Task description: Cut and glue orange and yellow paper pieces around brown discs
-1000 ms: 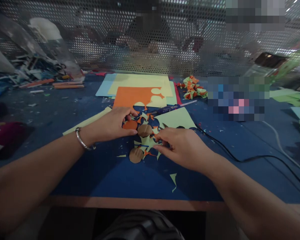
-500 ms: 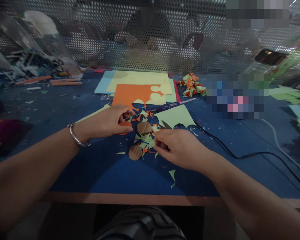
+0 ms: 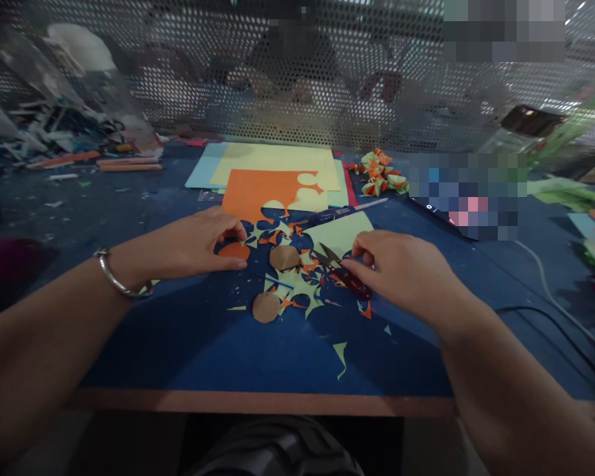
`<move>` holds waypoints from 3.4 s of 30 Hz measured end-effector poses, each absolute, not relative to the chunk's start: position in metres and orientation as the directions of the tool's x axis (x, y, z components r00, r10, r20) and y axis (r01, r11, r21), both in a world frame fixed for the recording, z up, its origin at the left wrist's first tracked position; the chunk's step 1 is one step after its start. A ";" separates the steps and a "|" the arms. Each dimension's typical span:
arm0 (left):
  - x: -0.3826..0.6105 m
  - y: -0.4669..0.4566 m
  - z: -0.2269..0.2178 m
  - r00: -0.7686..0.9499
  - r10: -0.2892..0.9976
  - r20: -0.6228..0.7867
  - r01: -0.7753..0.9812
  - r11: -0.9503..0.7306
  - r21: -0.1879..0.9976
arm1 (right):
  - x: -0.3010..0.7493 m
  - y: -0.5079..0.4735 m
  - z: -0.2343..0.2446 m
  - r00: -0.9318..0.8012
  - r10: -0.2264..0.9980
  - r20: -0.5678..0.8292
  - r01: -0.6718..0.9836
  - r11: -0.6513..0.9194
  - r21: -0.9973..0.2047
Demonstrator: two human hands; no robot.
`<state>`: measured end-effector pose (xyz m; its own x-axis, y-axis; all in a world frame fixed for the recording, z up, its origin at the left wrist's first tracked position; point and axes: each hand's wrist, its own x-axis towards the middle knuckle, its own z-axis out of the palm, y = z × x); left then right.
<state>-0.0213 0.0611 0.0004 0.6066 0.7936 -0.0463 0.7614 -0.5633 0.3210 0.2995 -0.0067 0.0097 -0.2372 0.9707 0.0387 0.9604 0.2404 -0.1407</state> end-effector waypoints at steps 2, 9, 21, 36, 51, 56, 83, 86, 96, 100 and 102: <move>-0.022 0.061 0.002 0.600 0.797 -0.068 0.769 -0.551 0.323 | 0.301 -0.006 0.009 -0.244 0.968 -0.059 0.962 0.234 -0.144; -0.027 0.066 0.000 0.602 0.793 -0.093 0.761 -0.535 0.366 | 0.296 -0.009 0.007 -0.241 0.964 -0.112 0.961 0.221 -0.168; -0.024 0.060 0.012 0.586 0.794 -0.164 0.784 -0.504 0.363 | 0.277 -0.014 0.006 -0.328 0.944 0.026 0.906 0.323 -0.274; 0.028 0.024 -0.002 0.411 0.883 -0.225 -0.157 0.312 0.937 | 0.240 -0.020 0.004 -0.658 0.607 0.446 0.683 0.730 0.013; 0.033 0.016 -0.012 0.428 0.889 -0.165 -0.072 0.216 0.974 | 0.234 -0.011 0.000 -0.495 0.760 0.421 0.616 0.649 -0.447; 0.032 0.016 -0.015 0.393 0.919 -0.039 0.008 0.040 0.999 | 0.240 -0.007 -0.003 -0.406 0.845 0.348 0.620 0.534 -0.575; 0.036 0.010 -0.013 0.426 0.905 -0.007 0.063 -0.022 0.998 | 0.242 -0.004 -0.009 -0.358 0.889 0.287 0.584 0.453 -0.673; 0.036 0.011 -0.012 0.428 0.904 -0.002 0.074 -0.033 0.997 | 0.242 -0.005 -0.009 -0.350 0.893 0.283 0.582 0.444 -0.682; 0.036 0.009 -0.016 0.504 0.864 0.006 0.094 -0.061 0.994 | 0.240 -0.006 -0.009 -0.398 0.853 0.339 0.553 0.518 -0.653; 0.033 0.010 -0.013 0.524 0.852 -0.018 0.184 -0.092 0.979 | 0.240 -0.007 -0.009 -0.394 0.871 0.294 0.558 0.481 -0.677; 0.032 0.010 -0.011 0.535 0.845 -0.013 0.219 -0.124 0.968 | 0.240 -0.007 -0.007 -0.374 0.892 0.255 0.551 0.434 -0.713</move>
<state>0.0315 0.0097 -0.0108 0.5351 0.8447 -0.0134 0.2195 -0.1237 0.9677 0.2402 -0.0071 -0.0074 -0.3738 0.8918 0.2547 0.5509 0.4344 -0.7126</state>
